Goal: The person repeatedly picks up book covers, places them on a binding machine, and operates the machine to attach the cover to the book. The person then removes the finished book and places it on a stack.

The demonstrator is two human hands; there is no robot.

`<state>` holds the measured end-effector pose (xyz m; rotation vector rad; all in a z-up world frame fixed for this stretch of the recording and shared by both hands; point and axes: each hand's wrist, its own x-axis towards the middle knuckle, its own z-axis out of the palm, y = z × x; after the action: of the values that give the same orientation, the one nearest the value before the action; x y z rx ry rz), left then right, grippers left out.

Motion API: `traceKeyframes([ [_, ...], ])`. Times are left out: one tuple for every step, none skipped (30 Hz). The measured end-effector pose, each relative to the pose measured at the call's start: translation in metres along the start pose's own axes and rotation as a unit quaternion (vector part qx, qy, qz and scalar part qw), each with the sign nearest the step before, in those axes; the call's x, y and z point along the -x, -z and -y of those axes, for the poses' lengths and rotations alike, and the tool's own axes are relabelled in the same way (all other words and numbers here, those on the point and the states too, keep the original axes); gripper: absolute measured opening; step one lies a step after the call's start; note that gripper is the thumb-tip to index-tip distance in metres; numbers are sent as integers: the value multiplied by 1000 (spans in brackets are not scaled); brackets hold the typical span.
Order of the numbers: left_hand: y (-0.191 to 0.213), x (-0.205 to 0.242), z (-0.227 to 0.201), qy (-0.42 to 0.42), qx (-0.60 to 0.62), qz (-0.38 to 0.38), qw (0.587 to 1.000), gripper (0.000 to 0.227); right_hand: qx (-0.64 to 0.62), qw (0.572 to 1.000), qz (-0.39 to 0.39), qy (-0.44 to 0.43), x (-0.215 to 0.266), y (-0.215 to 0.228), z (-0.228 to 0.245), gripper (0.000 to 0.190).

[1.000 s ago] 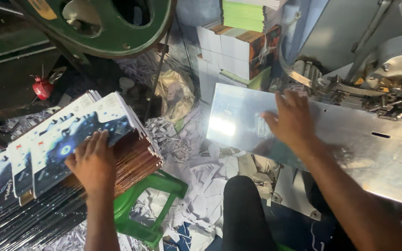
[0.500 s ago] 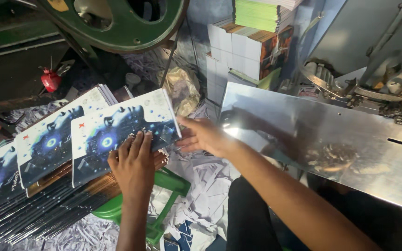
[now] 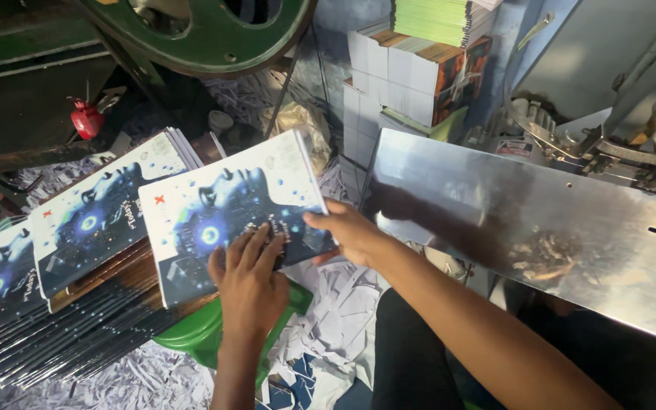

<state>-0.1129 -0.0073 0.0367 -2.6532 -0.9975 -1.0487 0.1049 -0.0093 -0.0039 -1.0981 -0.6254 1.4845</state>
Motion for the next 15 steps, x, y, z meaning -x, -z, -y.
traceKeyframes([
  [0,0,0,10,32,10,999,53,-4,1000,-3,15,5,8,-4,44],
  [0,-1,2,19,64,18,998,53,-7,999,-5,31,10,17,-6,45],
  [0,-3,4,28,95,25,995,53,-6,999,-5,48,15,25,-8,45],
  [-1,-7,8,26,98,6,995,48,-8,998,-6,64,21,34,-10,44],
  [-1,-13,13,25,101,-13,995,44,-9,997,-7,79,28,44,-11,44],
  [-2,-21,20,22,103,-33,994,40,-3,996,-11,88,35,53,-11,45],
  [-2,-31,27,25,65,-37,997,39,2,995,-15,98,42,62,-10,46],
  [-4,-43,34,29,29,-41,998,38,8,994,-20,107,51,71,-8,46],
  [-3,-55,41,12,43,-39,998,40,14,993,-13,121,60,81,-6,46],
  [-2,-68,49,-4,56,-38,998,44,19,991,-6,135,70,90,-5,45],
  [-2,-81,54,-21,70,-37,997,48,25,988,1,149,79,98,-2,45],
  [-3,-94,57,-31,83,-16,996,51,25,987,-7,159,88,105,-1,44],
  [-5,-106,59,-41,96,6,994,55,25,985,-14,168,96,110,1,42],
  [-7,-116,59,-51,110,28,992,59,25,984,-22,177,104,116,3,41],
  [-10,-124,57,-48,130,53,989,56,22,983,-24,183,112,122,5,42],
])
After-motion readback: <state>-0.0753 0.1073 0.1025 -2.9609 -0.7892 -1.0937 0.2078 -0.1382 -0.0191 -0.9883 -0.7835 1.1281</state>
